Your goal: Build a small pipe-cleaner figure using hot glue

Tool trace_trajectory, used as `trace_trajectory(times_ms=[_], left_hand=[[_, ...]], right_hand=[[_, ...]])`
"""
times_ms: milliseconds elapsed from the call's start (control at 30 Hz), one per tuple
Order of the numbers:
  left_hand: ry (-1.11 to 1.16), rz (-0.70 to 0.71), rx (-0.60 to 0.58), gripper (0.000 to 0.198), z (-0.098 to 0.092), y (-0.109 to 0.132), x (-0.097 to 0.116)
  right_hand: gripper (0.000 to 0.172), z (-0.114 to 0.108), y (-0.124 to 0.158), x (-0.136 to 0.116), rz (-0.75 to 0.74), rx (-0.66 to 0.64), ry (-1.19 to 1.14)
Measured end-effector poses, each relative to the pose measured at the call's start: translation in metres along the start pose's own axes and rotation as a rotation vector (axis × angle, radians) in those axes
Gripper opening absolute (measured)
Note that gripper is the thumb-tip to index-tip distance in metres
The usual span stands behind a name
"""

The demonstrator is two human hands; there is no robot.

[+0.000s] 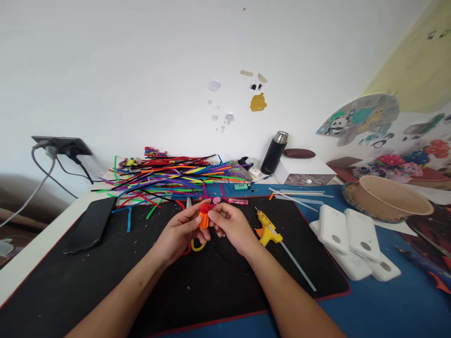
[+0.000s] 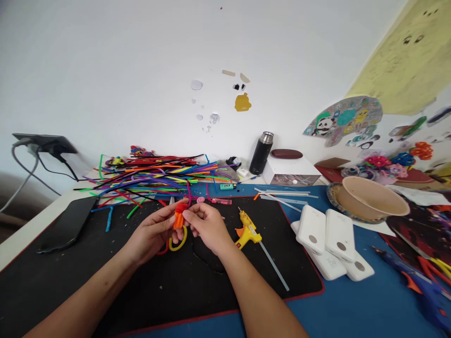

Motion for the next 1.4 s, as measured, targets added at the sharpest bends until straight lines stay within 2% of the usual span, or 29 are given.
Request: trace_trajectory(times_ms=[200,367,467,567,767,933,1200,1400], left_hand=[[0.002,-0.044,-0.101,0.065,0.009,0.003,-0.001],[0.0,-0.078,-0.119,0.068,0.008,0.003,-0.005],[-0.133,-0.059,-0.032,0.063,-0.001,0.001,-0.002],[-0.346,0.041,0.087,0.056,-0.009,0.002,0.01],[-0.573,0.1,0.096,0.061,-0.001,0.003,0.016],[-0.511,0.074,0.107,0.057,-0.006,-0.001,0.009],[-0.379,0.083,0.06,0.052,-0.005,-0.004,0.007],[-0.447,0.09,0.127,0.052,-0.01,-0.001,0.013]], right_hand=[[0.045,0.008,0.002,0.002,0.046,-0.083,-0.061],[0.041,0.01,0.001,0.005,0.051,-0.113,-0.112],[0.042,0.006,0.0,0.003,0.031,-0.062,-0.114],[0.044,-0.001,-0.001,0.002,0.008,0.012,-0.101],[0.044,-0.007,-0.002,0.005,-0.022,0.076,0.041],[0.041,-0.004,-0.002,0.006,-0.021,0.05,0.1],[0.042,0.0,-0.003,0.01,0.011,-0.009,0.067],[0.039,-0.002,-0.002,0.007,0.0,0.002,0.098]])
Point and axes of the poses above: each hand's wrist, its own y-axis away from the middle knuckle, its own z-axis out of the palm, x = y × z, the point moved 8 cm from there along -y, towards the middle knuckle, and after that the axes turned 10 degrees about -x, right-handed, at the moved point
